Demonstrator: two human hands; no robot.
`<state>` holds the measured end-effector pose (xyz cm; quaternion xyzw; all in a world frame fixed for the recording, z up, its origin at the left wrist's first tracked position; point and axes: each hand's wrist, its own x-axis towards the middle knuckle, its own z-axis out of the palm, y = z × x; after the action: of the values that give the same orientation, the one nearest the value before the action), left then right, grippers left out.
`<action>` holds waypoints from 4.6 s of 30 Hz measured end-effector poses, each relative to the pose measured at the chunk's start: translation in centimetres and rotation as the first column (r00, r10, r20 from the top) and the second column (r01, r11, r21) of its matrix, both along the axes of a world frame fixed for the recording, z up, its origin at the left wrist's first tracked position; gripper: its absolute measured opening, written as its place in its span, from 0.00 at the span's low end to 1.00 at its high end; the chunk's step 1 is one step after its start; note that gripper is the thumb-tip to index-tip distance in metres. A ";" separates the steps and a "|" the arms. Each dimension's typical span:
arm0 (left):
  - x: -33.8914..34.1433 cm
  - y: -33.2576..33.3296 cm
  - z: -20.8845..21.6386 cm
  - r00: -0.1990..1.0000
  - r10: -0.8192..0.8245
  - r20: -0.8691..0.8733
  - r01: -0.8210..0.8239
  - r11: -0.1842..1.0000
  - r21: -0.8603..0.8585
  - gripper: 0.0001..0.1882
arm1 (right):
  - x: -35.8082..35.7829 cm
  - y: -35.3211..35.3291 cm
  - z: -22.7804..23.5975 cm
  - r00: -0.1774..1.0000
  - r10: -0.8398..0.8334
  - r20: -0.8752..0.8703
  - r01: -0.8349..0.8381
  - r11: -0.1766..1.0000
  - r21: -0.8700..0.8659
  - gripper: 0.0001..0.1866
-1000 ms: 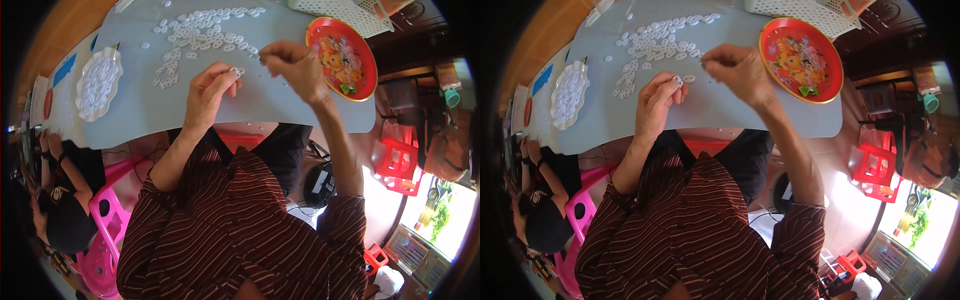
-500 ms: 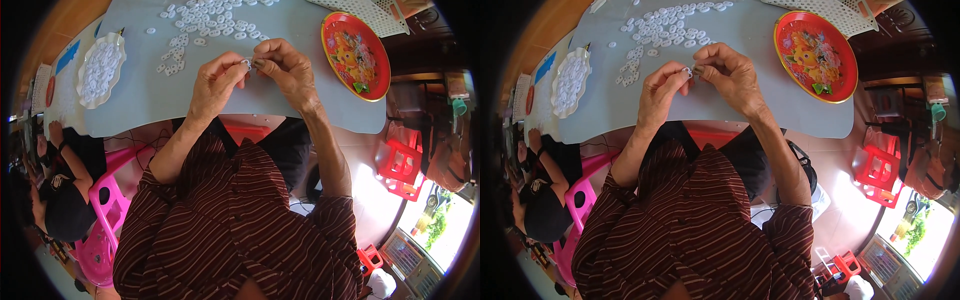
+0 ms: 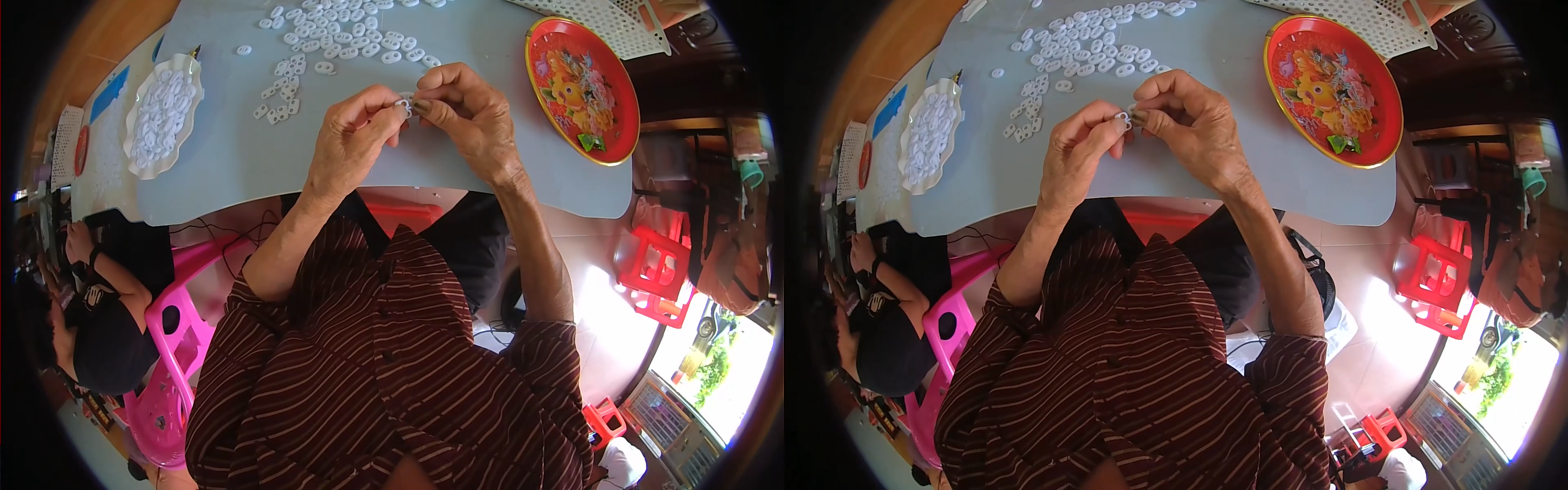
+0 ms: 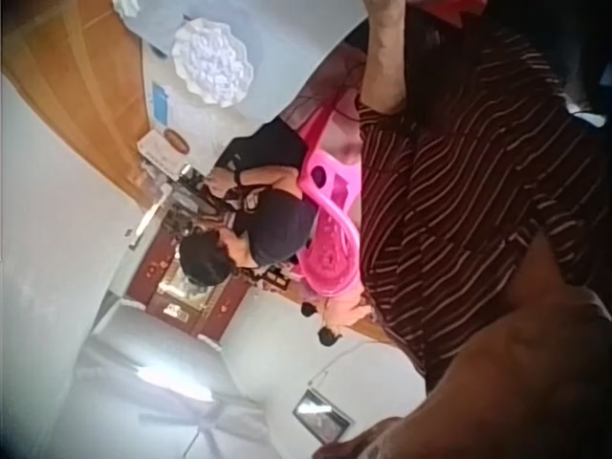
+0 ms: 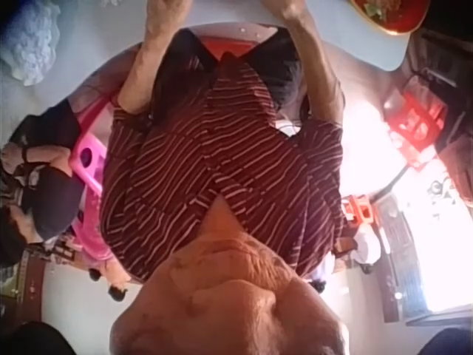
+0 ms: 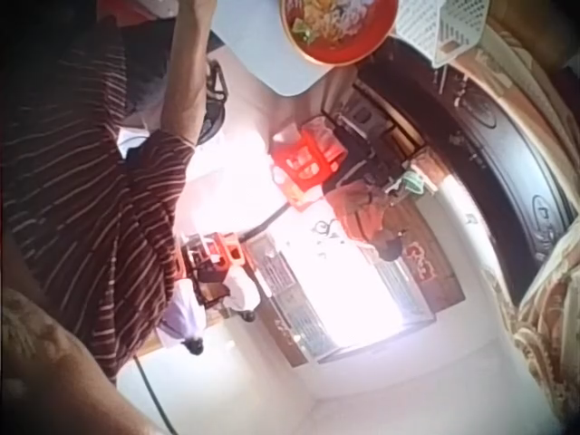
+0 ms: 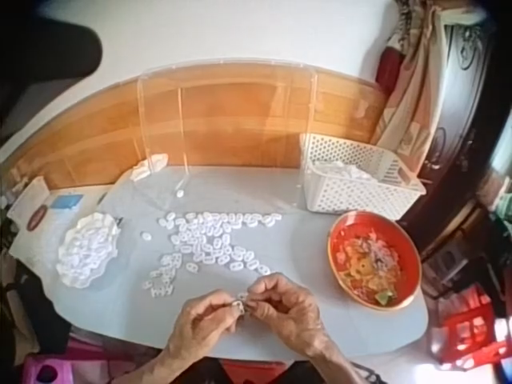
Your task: Assembling small white plastic components by hand.
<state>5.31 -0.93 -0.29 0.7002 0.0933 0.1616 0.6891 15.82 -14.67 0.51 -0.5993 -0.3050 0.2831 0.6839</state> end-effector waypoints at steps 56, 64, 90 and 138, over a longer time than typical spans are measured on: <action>-0.2 0.4 0.7 0.996 -0.085 0.027 0.086 0.996 -0.033 0.08 | -0.7 0.1 -0.7 0.984 -0.051 0.170 0.050 0.999 0.009 0.08; 5.2 5.1 1.6 0.984 -0.063 0.170 -0.121 0.467 0.876 0.03 | -1.1 0.0 0.3 0.991 -0.136 0.004 0.136 0.991 -0.016 0.06; 1.9 1.3 1.9 0.982 -0.120 -0.148 0.141 0.980 0.143 0.10 | -0.8 0.2 -0.2 0.987 -0.142 -0.074 0.155 0.964 0.216 0.07; 4.7 1.5 1.5 0.985 -0.063 0.158 0.023 0.971 0.239 0.06 | -0.8 0.2 -0.6 0.960 -0.280 0.010 0.276 0.951 0.136 0.13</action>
<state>10.02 0.55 1.16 0.7633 0.0011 0.2136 0.6098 15.05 -14.46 -0.07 -0.5934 -0.2458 0.1542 0.7508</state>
